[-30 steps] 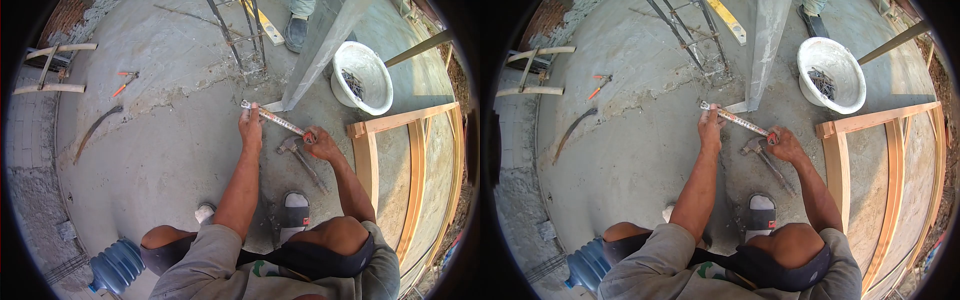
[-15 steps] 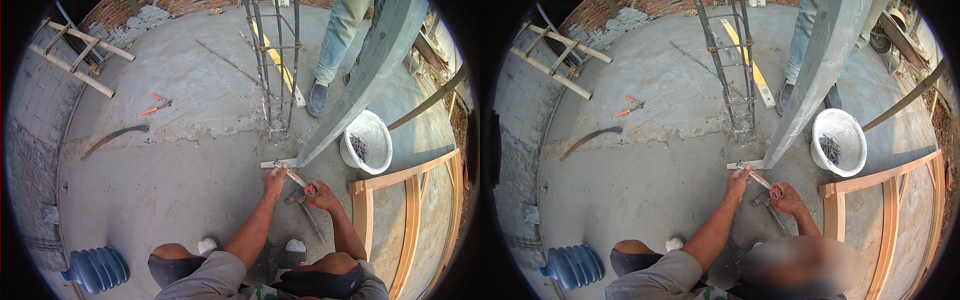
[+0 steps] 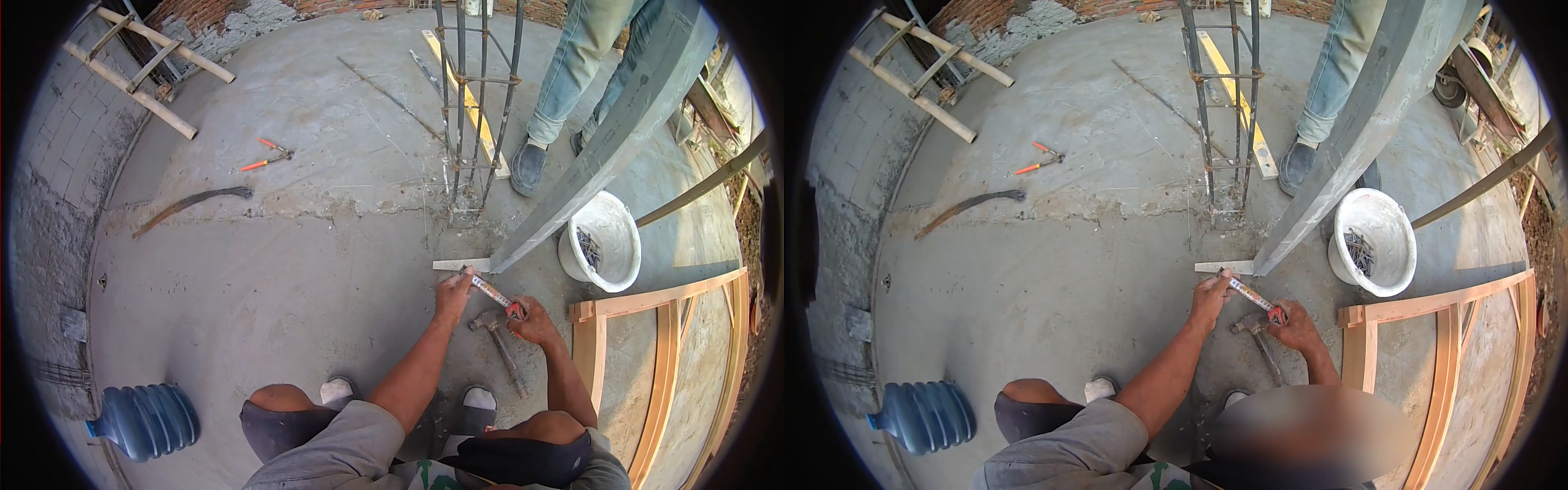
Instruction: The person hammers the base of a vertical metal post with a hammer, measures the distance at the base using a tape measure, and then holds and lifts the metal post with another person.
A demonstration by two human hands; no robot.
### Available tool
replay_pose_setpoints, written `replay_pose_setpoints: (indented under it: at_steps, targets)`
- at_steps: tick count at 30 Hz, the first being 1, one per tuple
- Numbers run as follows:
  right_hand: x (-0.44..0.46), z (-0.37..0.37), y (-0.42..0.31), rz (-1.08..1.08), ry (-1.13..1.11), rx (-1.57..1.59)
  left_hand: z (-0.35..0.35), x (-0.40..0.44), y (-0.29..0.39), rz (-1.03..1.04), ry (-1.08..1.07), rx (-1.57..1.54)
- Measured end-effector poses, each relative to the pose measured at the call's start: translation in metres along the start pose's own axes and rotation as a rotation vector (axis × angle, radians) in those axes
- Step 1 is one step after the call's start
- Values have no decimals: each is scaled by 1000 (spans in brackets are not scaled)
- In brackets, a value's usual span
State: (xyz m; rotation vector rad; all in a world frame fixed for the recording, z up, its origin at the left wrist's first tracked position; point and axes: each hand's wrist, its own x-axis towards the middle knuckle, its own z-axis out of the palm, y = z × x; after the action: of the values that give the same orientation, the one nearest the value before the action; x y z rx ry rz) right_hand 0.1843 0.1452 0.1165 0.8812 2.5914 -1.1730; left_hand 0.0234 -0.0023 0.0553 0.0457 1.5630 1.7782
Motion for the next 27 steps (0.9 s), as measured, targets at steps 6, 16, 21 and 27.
replay_pose_setpoints:
  at_steps: [6,16,21,27]
  targets:
    - [-2,1,-5,-6,-17,-12,-3,-1,-2,-51,3,-36]
    - [-5,1,-13,-29,-42,-5,-7,2,-8,-131,35,-99]
    - [-2,5,-10,-69,-56,-11,-6,3,-9,-150,53,-88]
    - [-7,8,-10,-67,-27,10,-10,0,-12,-154,36,-87]
